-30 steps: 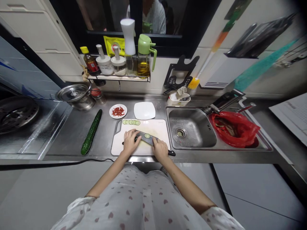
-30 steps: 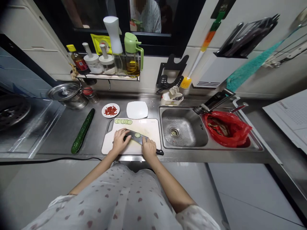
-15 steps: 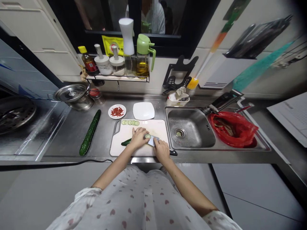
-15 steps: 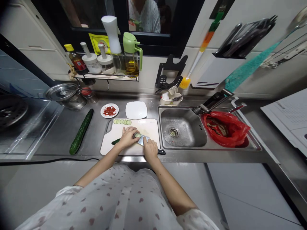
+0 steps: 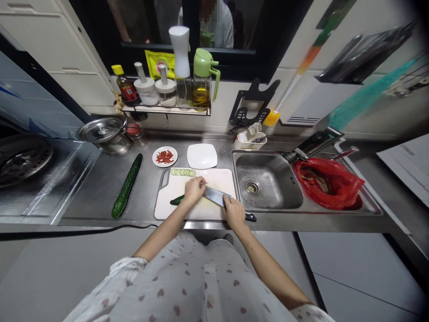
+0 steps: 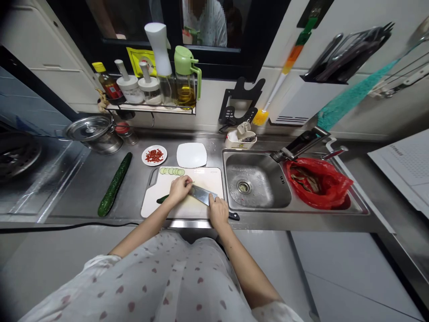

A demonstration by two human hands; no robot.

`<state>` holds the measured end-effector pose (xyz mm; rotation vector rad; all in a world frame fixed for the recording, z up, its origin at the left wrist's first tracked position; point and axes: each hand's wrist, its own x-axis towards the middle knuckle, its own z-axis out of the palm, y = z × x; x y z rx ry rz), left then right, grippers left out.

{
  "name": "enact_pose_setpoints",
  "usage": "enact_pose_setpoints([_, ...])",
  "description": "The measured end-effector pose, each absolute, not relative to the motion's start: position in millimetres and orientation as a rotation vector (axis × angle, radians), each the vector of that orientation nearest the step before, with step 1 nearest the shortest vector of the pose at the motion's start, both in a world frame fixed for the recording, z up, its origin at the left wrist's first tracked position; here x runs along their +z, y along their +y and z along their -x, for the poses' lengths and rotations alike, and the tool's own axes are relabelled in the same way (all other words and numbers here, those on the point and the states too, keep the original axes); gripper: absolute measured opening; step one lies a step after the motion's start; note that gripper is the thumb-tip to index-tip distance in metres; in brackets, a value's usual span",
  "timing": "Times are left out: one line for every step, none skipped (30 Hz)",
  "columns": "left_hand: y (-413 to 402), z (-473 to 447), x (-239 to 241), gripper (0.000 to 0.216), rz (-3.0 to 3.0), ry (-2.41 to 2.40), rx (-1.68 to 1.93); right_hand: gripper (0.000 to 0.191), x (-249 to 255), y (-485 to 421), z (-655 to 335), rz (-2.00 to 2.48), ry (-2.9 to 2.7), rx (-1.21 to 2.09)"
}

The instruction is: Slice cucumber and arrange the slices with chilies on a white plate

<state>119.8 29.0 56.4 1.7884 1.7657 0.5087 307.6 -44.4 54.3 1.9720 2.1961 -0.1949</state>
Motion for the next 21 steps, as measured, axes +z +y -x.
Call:
enact_pose_setpoints([32.4, -117.0, 53.7, 0.011, -1.701, 1.836, 0.528, 0.046, 53.9, -43.8, -310.6, -1.996, 2.175, -0.195])
enact_pose_setpoints([36.4, -113.9, 50.5, 0.011, -1.613, 1.899, 0.539, 0.045, 53.6, -43.2, -313.6, -2.019, 2.156, -0.197])
enact_pose_setpoints([40.8, -110.6, 47.0, 0.011, -1.537, 1.953, 0.542, 0.045, 53.4, -42.7, -316.4, -2.041, 2.141, -0.201])
enact_pose_setpoints([45.5, -107.6, 43.2, 0.012, -1.477, 1.997, 0.545, 0.045, 53.1, -42.3, -319.0, -2.06, 2.131, -0.208])
enact_pose_setpoints([50.4, -105.0, 39.3, 0.012, -1.434, 2.032, 0.548, 0.044, 52.9, -41.9, -321.2, -2.078, 2.123, -0.215])
enact_pose_setpoints([55.2, -103.0, 35.4, 0.013, -1.403, 2.058, 0.553, 0.044, 52.8, -41.7, -323.0, -2.095, 2.118, -0.222])
enact_pose_setpoints([59.7, -101.5, 31.6, 0.013, -1.379, 2.077, 0.559, 0.045, 52.6, -41.6, -324.3, -2.11, 2.113, -0.229])
enact_pose_setpoints([63.9, -100.6, 28.1, 0.014, -1.36, 2.087, 0.569, 0.046, 52.6, -41.5, -325.2, -2.122, 2.108, -0.235])
enact_pose_setpoints([67.7, -100.0, 25.0, 0.016, -1.347, 2.088, 0.581, 0.046, 52.6, -41.6, -325.8, -2.131, 2.103, -0.243])
enact_pose_setpoints([70.8, -99.6, 22.2, 0.02, -1.34, 2.084, 0.594, 0.047, 52.7, -41.8, -326.2, -2.138, 2.098, -0.252])
enact_pose_setpoints([73.3, -99.2, 19.9, 0.025, -1.34, 2.081, 0.607, 0.048, 52.9, -42.1, -326.5, -2.142, 2.094, -0.263])
enact_pose_setpoints([75.1, -98.6, 18.1, 0.03, -1.35, 2.081, 0.617, 0.048, 53.0, -42.5, -326.7, -2.143, 2.093, -0.274])
enact_pose_setpoints([76.3, -97.6, 16.6, 0.034, -1.37, 2.086, 0.62, 0.048, 53.2, -42.9, -326.9, -2.146, 2.09, -0.285])
enact_pose_setpoints([76.9, -96.4, 15.4, 0.036, -1.403, 2.095, 0.611, 0.048, 53.2, -43.4, -327.2, -2.15, 2.088, -0.295])
enact_pose_setpoints([76.9, -95.0, 14.4, 0.037, -1.446, 2.109, 0.591, 0.049, 53.1, -43.8, -327.4, -2.154, 2.085, -0.303])
enact_pose_setpoints([76.6, -93.6, 13.4, 0.038, -1.495, 2.128, 0.562, 0.048, 53.0, -44.2, -327.6, -2.158, 2.085, -0.31])
enact_pose_setpoints([76.1, -92.4, 12.5, 0.038, -1.544, 2.148, 0.526, 0.048, 52.7, -44.5, -327.8, -2.161, 2.086, -0.314])
enact_pose_setpoints([75.5, -91.4, 11.5, 0.037, -1.588, 2.17, 0.489, 0.048, 52.4, -44.7, -327.8, -2.162, 2.09, -0.317])
enact_pose_setpoints([75.0, -90.8, 10.4, 0.036, -1.626, 2.19, 0.454, 0.048, 52.0, -44.7, -327.8, -2.162, 2.095, -0.318])
enact_pose_setpoints([74.7, -90.5, 9.2, 0.034, -1.653, 2.207, 0.424, 0.047, 51.7, -44.6, -327.6, -2.163, 2.101, -0.32])
enact_pose_setpoints([74.5, -90.6, 8.1, 0.032, -1.673, 2.217, 0.402, 0.047, 51.5, -44.3, -327.2, -2.166, 2.105, -0.321])
